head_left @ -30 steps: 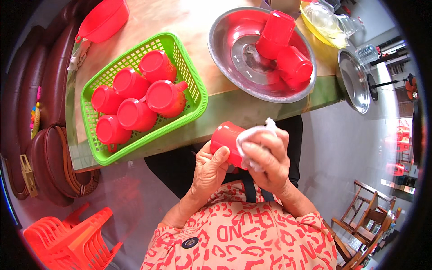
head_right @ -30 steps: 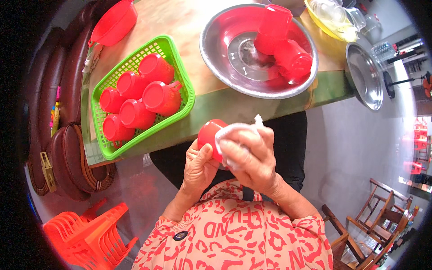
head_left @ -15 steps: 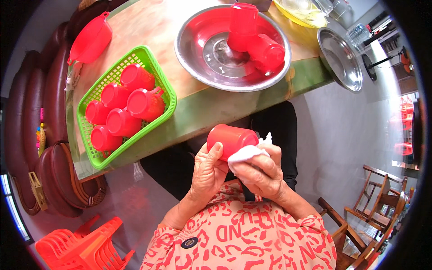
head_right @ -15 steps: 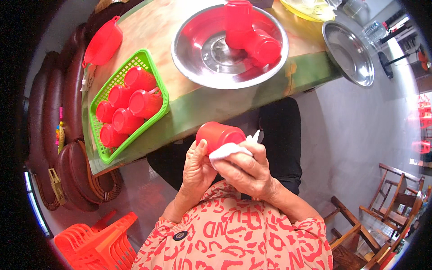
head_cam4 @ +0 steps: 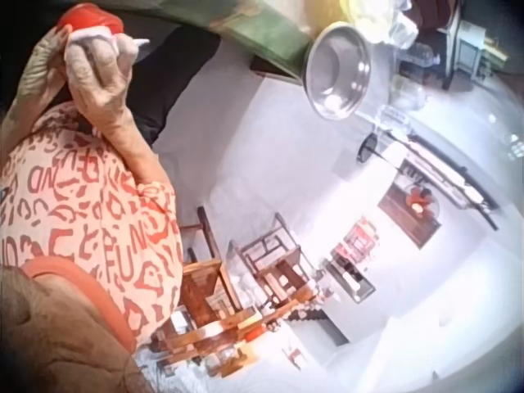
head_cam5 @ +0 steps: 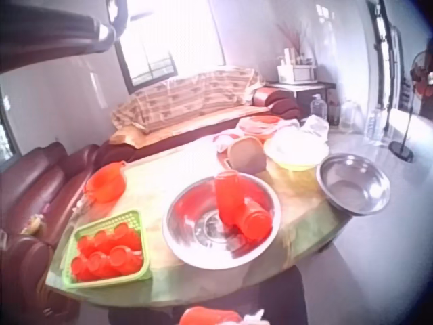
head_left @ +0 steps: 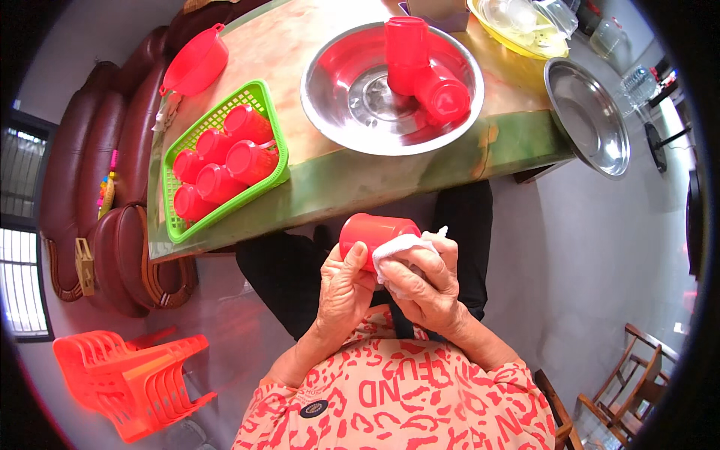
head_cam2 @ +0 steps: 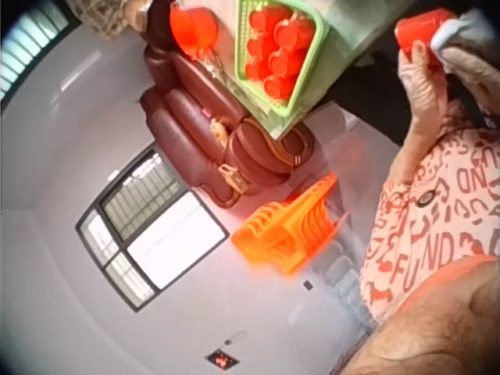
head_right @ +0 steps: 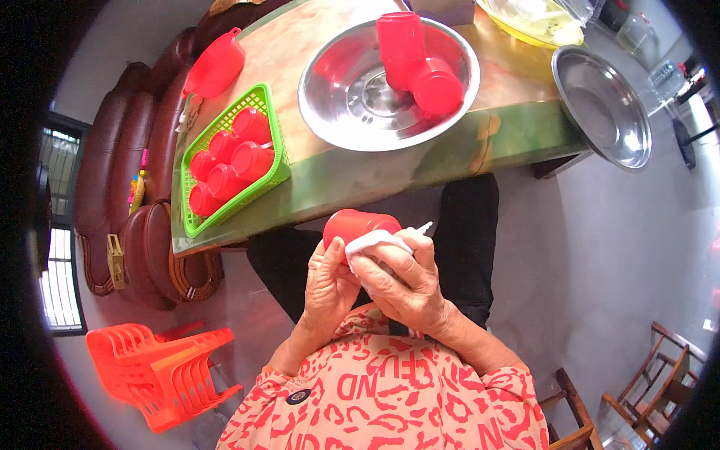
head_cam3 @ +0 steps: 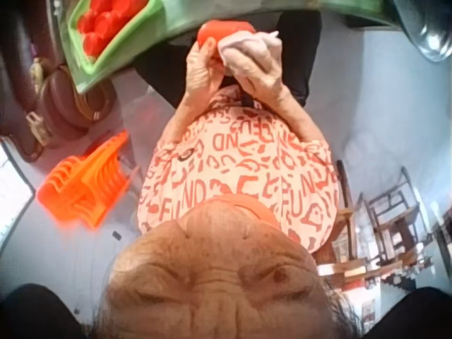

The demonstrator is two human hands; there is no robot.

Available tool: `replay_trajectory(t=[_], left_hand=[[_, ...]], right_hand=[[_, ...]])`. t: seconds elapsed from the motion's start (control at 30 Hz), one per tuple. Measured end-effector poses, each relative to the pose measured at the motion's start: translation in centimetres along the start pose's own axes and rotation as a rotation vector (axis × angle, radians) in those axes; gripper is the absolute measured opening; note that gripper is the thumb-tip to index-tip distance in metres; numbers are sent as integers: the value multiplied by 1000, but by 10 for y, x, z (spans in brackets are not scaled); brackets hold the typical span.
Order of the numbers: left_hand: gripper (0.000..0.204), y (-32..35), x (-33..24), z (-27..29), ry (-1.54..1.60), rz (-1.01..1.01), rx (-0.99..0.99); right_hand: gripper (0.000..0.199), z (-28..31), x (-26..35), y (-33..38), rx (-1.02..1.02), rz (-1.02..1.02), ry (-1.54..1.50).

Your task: The person wipes red plastic cups with a white cloth. They pick up a cup from a metal bowl, wipe the exterior and interior surfaces, and place the cup into a green plastic basket. This process is repeated for multiple cups.

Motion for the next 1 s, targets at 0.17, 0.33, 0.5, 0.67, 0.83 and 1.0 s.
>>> replay_trajectory(t=[0.17, 0.33, 0.5, 0.67, 0.83, 1.0], left_hand=[[31, -1, 13, -19, -87, -9, -21], [35, -2, 26, -30, -86, 27, -58], [39, -4, 33, -27, 21, 52, -94], [43, 3, 49, -17, 66, 117, -74], [42, 6, 52, -32, 30, 117, -60], [44, 5, 61, -38, 6, 124, -78]], right_hand=[[40, 18, -30, 8, -75, -181, -159], [39, 25, -47, 34, -139, -270, -204], [35, 29, -32, 39, -71, -138, -126], [35, 37, -26, 43, -39, -24, -106], [34, 45, -37, 44, -52, -145, -149], [38, 46, -39, 60, -98, -347, -335]])
Point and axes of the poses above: each hand's wrist, its own y-axis away from the middle knuckle, its own z-axis out of the back of the hand, x = y × z, the point moved 4 cm from there along -y, towards the middle knuckle, and after that the axes turned 13 degrees about x, right-handed, at the moved point
